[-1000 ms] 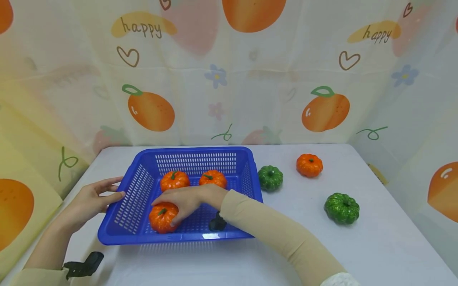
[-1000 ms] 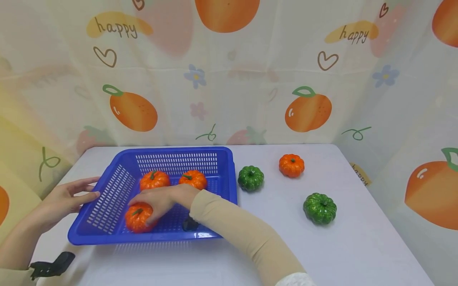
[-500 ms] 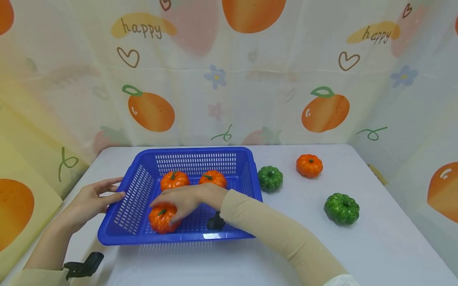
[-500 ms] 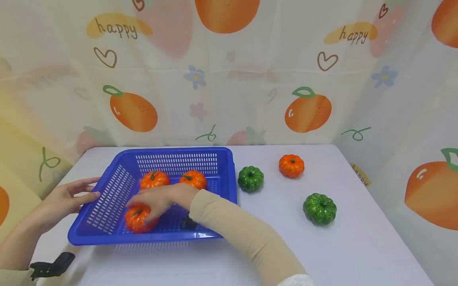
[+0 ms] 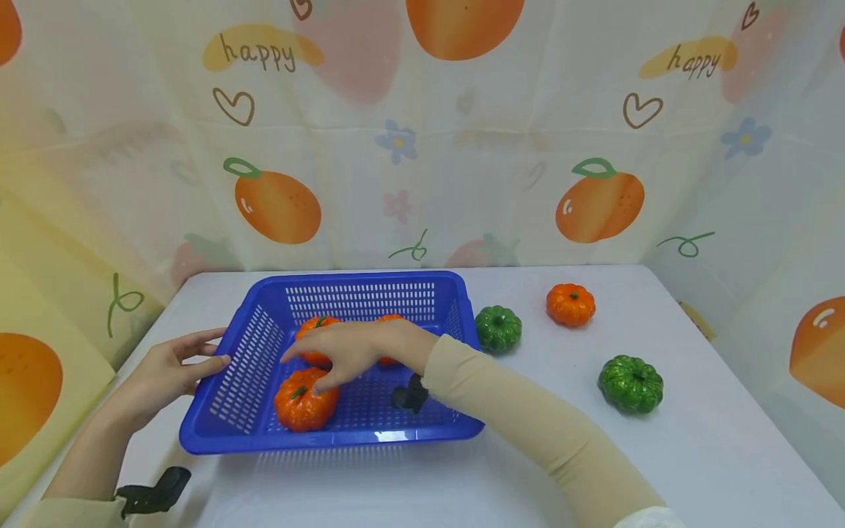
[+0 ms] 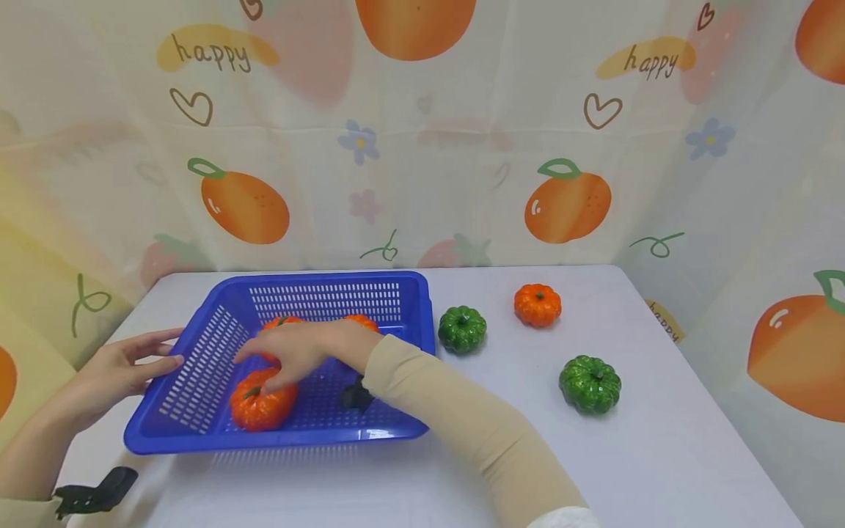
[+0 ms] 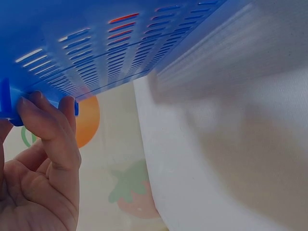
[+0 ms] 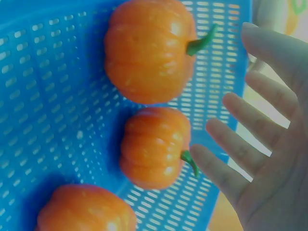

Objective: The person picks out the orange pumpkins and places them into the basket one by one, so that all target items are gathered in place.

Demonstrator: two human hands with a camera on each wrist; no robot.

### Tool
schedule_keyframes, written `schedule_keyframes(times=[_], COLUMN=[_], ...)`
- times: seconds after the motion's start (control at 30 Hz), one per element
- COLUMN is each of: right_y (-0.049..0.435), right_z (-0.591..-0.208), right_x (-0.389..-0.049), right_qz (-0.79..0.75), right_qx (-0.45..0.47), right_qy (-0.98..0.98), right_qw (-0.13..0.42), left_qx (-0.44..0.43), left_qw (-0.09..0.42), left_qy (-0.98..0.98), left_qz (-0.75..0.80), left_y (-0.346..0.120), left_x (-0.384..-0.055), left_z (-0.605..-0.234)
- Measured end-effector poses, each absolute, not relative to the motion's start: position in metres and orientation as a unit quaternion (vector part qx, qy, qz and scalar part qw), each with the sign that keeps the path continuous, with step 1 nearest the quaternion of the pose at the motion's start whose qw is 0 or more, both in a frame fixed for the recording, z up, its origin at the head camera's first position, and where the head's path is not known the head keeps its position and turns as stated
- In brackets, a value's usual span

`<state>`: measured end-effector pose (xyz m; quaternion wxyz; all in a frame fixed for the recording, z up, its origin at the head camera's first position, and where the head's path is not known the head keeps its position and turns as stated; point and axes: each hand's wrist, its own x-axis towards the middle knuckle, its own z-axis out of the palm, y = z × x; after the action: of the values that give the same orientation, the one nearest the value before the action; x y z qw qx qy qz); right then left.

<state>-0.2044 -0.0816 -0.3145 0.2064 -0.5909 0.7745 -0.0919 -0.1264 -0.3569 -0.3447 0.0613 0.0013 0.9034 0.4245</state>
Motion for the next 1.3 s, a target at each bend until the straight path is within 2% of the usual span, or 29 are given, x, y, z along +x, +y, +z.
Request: schedule_keyframes(times=[0.7, 1.13, 1.3], right_y=[-0.039, 0.000, 0.019], right_z=[-0.284, -0.271, -0.267], right_x=[-0.212, -0.220, -0.226], right_qz=[-0.153, -0.188, -0.217], right_qx=[-0.598, -0.548, -0.538], right_qy=[0.776, 0.809, 0.811], right_qw=[0.127, 0.101, 0.074], left_qx=[-0.010, -0.008, -0.005], left_qw=[0.072, 0.068, 0.064], left_qy=[0.900, 0.900, 0.901], left_qz=[0.430, 0.431, 0.429], left_y=[-0.357, -0.357, -0.356], left_x=[-0.125, -0.125, -0.126], left_z=[-0.347, -0.346, -0.346])
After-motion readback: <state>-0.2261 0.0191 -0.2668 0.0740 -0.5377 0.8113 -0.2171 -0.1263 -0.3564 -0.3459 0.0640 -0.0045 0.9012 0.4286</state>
